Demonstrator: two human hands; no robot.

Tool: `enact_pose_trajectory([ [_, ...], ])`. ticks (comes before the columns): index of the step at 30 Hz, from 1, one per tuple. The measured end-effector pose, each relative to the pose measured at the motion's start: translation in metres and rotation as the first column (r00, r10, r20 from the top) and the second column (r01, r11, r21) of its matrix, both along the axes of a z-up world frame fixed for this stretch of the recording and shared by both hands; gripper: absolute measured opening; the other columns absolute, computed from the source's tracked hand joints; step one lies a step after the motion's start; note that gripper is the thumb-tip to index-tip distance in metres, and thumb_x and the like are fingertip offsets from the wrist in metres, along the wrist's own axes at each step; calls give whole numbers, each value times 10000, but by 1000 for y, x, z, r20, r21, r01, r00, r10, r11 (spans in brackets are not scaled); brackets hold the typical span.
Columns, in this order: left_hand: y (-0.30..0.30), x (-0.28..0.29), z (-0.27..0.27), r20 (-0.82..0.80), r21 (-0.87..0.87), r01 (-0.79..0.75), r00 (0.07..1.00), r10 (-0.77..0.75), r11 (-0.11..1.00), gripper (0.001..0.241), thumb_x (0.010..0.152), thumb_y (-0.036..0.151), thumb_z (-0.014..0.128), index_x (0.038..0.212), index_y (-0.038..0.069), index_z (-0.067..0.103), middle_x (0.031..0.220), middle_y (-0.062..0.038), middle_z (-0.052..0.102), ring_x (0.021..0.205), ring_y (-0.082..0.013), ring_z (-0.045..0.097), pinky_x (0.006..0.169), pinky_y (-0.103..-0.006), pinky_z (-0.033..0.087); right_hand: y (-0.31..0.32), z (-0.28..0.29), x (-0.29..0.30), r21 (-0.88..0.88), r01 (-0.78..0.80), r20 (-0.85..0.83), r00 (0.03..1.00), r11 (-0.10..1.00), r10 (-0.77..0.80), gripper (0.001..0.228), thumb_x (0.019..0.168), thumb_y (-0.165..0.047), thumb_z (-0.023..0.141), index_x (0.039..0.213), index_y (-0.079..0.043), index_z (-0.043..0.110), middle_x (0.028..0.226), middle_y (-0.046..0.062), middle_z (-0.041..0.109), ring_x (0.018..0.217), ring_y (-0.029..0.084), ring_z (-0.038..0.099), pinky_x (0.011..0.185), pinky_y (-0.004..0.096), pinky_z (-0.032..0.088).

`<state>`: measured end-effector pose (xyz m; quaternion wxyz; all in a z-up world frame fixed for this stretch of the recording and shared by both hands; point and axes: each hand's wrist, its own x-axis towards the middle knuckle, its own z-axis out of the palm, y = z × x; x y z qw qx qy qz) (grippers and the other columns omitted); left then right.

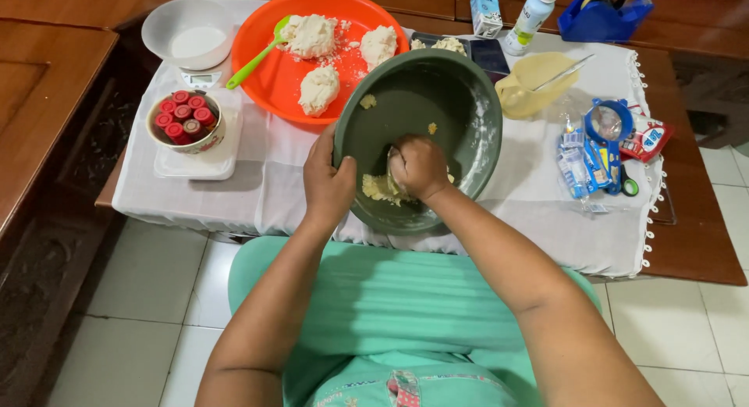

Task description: Kneading dough in a bowl and mixing in yellow food coloring

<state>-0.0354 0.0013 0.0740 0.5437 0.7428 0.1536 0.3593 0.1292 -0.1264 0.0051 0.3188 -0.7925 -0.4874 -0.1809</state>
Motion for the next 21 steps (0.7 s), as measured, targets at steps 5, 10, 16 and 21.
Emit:
enact_pose_trajectory([
  [5,-12,-2,1,73,-66,-21,997,26,998,643,820,-92,520,1443,61,563,1254,-228,651,1215,-394,618,975,-528,523,20,2,35,125,308,-210,937,943,-278,337,974,-290,537,777,-37,640,699,220,619,759,480,664,680,587,528],
  [10,-19,1,-8,142,-103,30,990,-15,994,652,793,-114,517,1401,98,620,1221,-160,725,1180,-297,671,993,-458,552,56,42,32,176,422,-317,880,890,-354,357,979,-278,528,835,18,663,728,281,633,815,542,654,677,636,504],
  [16,-18,4,-7,177,-123,69,983,-46,990,654,789,-117,523,1416,56,593,1241,-182,720,1179,-261,672,1015,-451,558,76,39,-11,22,278,-219,939,960,-266,274,904,-210,581,844,28,703,746,305,658,786,547,674,682,661,535],
  [21,-8,8,-5,86,-146,-64,993,78,987,621,747,-76,536,1305,151,688,1006,-64,778,937,-192,736,858,-388,598,38,0,-32,-110,-9,179,984,994,29,333,1000,-363,558,801,-134,696,696,104,649,713,346,700,611,432,554],
])
